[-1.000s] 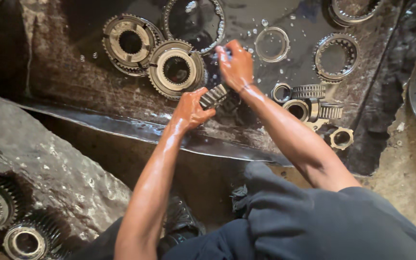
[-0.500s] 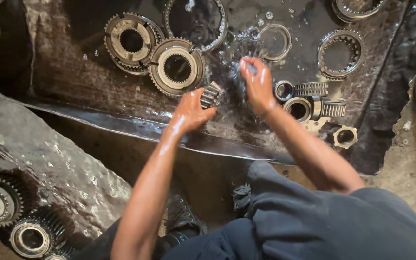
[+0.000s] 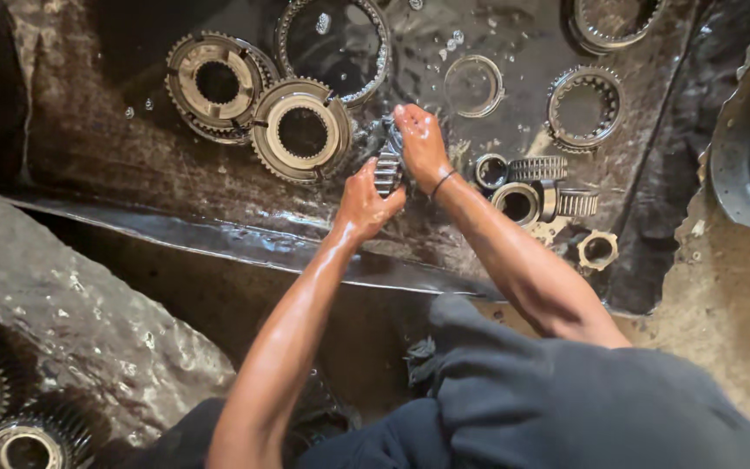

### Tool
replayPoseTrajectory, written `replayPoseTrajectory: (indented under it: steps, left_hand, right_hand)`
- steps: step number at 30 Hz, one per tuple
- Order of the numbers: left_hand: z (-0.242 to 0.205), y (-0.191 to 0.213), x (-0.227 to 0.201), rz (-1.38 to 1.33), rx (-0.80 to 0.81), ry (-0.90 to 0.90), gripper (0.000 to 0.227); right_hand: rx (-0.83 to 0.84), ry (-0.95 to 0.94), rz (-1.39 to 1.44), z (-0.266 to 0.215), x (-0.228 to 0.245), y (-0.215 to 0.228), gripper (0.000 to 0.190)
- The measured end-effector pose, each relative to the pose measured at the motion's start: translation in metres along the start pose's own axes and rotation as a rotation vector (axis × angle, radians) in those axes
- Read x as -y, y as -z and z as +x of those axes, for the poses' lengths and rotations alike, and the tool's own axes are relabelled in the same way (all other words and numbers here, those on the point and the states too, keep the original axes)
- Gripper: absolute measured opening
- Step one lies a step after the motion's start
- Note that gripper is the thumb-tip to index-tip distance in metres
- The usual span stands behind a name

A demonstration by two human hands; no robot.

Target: The person cleans various metal gears and mechanical parts by hand using a cloth and liquid in a shallow tray. They wipe each part individually, rinse it in the liquid, and place it aside on a nearby surface.

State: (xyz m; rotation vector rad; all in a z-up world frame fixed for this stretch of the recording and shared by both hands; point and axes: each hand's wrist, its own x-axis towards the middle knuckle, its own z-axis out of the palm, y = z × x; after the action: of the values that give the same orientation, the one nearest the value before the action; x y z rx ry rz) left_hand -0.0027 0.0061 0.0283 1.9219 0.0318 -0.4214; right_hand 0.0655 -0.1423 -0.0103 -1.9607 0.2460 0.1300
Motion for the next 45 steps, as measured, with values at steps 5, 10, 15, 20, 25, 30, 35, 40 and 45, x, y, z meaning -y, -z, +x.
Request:
replayPoseTrajectory:
  steps: [5,10,15,20,25,30,35,40,45]
  left_hand:
    - [0.005,-0.005,0.008,-0.126,-0.088,-0.08,0.045]
    - [0.006,-0.012,0.023,0.0,-0.127,-0.231,0.068]
    - [0.007,-0.006,0.012,-0.071,-0.025,-0.092,0.049]
    - [0.002,-0.009,0.028,-0.11,-0.086,-0.054,0.062]
    - [0.01,-0.013,0.034,-0.11,-0.054,-0.315,0.044]
    - [0.005,0.005,0.012,-0.456,0.045,0.019,0.053]
    - [-0.01,0.027,0.0,-0.065,0.023,-0.003,0.063]
    - [-0.011,0.057,-0.018,0.162,0.133,0.022,0.08]
    - [-0.012,0.053,-0.018,0.291,0.27,0.141,0.065]
  right_hand:
    - [-0.223,0.364,-0.037,-0.087,0.029,-0.012,0.032]
    - [-0.281,0.323,-0.023,-0.055,0.005,-0.017,0.028]
    - [-0.158,-0.021,0.114,0.008,-0.012,-0.014,0.032]
    - [-0.353,0.411,-0.184,-0.086,0.014,-0.022,0.033]
    - [-0.249,0.279,-0.026,-0.041,0.02,-0.016,0.024]
    - [-0.039,-0.031,0.055,0.017,0.006,-0.001,0.022]
    - [-0.213,0.49,-0.586,-0.005,-0.005,0.039,0.032]
    - [0.169,0.795,-1.07,-0.027,-0.002,0.058,0.05]
    - [0.02,0.558,-0.844,-0.03,-0.013,0.062,0.054]
